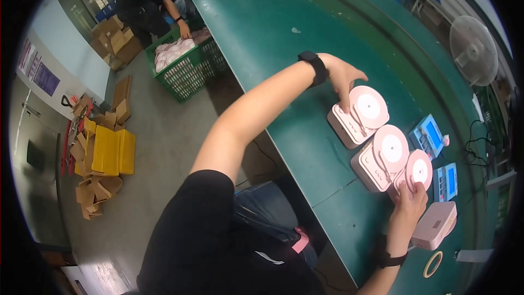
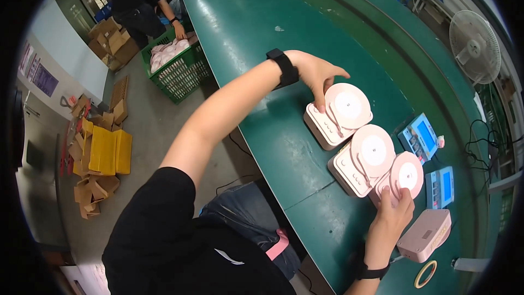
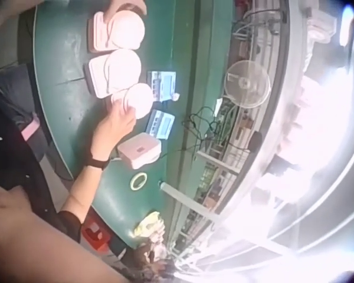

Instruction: The person picks up pink record players and speakers from a conveyor belt, places them on the table, and presses buttons on the devices while sliding the tonearms across the spinning platters. They then move the speakers and record players back onto the conveyor belt.

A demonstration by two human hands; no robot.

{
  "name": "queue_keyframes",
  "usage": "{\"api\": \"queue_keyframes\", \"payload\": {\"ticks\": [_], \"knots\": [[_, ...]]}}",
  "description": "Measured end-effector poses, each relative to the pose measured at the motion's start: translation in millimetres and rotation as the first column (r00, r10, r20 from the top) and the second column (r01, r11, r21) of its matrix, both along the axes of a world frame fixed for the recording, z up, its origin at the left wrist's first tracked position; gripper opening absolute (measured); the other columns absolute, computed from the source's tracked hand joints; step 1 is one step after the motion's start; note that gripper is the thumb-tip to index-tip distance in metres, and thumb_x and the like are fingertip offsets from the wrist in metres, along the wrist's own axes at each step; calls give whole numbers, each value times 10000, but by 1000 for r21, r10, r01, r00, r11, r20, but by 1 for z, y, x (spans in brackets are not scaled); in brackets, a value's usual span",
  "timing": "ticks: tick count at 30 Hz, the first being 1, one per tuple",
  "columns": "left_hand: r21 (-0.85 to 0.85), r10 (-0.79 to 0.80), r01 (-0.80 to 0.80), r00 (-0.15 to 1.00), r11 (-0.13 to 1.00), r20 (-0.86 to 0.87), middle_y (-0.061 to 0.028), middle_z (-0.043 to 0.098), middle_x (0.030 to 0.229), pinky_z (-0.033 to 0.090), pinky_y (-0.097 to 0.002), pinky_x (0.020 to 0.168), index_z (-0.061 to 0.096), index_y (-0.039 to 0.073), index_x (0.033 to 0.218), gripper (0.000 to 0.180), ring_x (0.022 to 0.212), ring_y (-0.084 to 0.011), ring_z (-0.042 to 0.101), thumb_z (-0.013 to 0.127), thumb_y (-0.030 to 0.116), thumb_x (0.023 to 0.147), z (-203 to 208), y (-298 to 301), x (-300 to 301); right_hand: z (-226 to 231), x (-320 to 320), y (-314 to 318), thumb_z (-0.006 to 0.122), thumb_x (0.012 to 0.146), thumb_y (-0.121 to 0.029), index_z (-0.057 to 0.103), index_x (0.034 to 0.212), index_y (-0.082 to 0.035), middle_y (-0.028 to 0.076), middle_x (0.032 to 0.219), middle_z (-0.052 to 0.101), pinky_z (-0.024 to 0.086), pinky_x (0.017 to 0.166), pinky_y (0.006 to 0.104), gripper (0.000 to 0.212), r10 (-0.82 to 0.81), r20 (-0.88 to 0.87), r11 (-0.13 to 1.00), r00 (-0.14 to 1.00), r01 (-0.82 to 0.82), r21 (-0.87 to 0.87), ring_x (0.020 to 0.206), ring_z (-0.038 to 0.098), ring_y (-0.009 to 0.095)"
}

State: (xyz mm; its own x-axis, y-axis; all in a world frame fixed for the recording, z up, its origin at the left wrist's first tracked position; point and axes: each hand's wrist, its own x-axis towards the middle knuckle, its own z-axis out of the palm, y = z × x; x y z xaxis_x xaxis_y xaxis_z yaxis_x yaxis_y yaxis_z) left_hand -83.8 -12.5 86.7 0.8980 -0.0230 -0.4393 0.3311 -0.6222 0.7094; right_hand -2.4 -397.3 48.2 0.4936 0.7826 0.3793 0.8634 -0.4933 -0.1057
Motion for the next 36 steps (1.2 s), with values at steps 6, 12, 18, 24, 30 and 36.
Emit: {"api": "queue_keyframes", "payload": {"ticks": [6,12,18,24,30,36], "knots": [[-269,-103,210,926,940,363,-155,560,1328,404,-338,1045,373,-13,1420,1114,1252,-244,512,961,229,505,-51,16,23,7,-6,-2,596,819,81,644,1128,-48,232,1303,476,421,986,416,338,-47,-8,999,999,47,-13,1190,479,392],[-352,-62,139,973,926,221,-154,545,1351,348,-329,1092,378,-12,1419,1103,1293,-236,469,955,166,496,-43,10,17,7,-6,-7,593,834,65,643,1115,-43,231,1286,484,414,979,434,305,-44,18,998,999,45,-48,1175,482,401],[-438,-50,140,976,888,212,-139,547,1352,338,-322,1092,390,-9,1413,1087,1300,-238,461,944,128,489,-42,13,13,7,-7,-4,595,832,76,646,1125,-54,227,1284,486,420,974,433,324,-45,3,998,999,45,-43,1169,484,400],[-415,-40,111,983,903,177,-138,545,1353,323,-322,1099,386,-6,1416,1087,1310,-245,449,938,117,488,-35,12,14,3,-2,-6,602,822,78,642,1147,-37,226,1292,459,391,1007,438,348,-47,-131,999,990,48,4,1214,444,399],[-371,-38,92,988,924,151,-148,546,1351,317,-326,1102,384,-7,1414,1077,1310,-257,451,937,139,502,-36,14,14,5,1,-8,598,798,114,635,1152,-48,220,1289,456,425,978,418,392,-26,-147,999,989,29,19,1190,470,387],[-354,-54,114,983,928,175,-157,550,1346,328,-322,1095,396,-8,1404,1064,1304,-261,461,939,152,503,-40,14,15,7,6,-23,593,768,120,614,1173,-40,220,1282,457,408,1001,425,435,1,-178,1000,984,4,29,1187,484,385]]}}
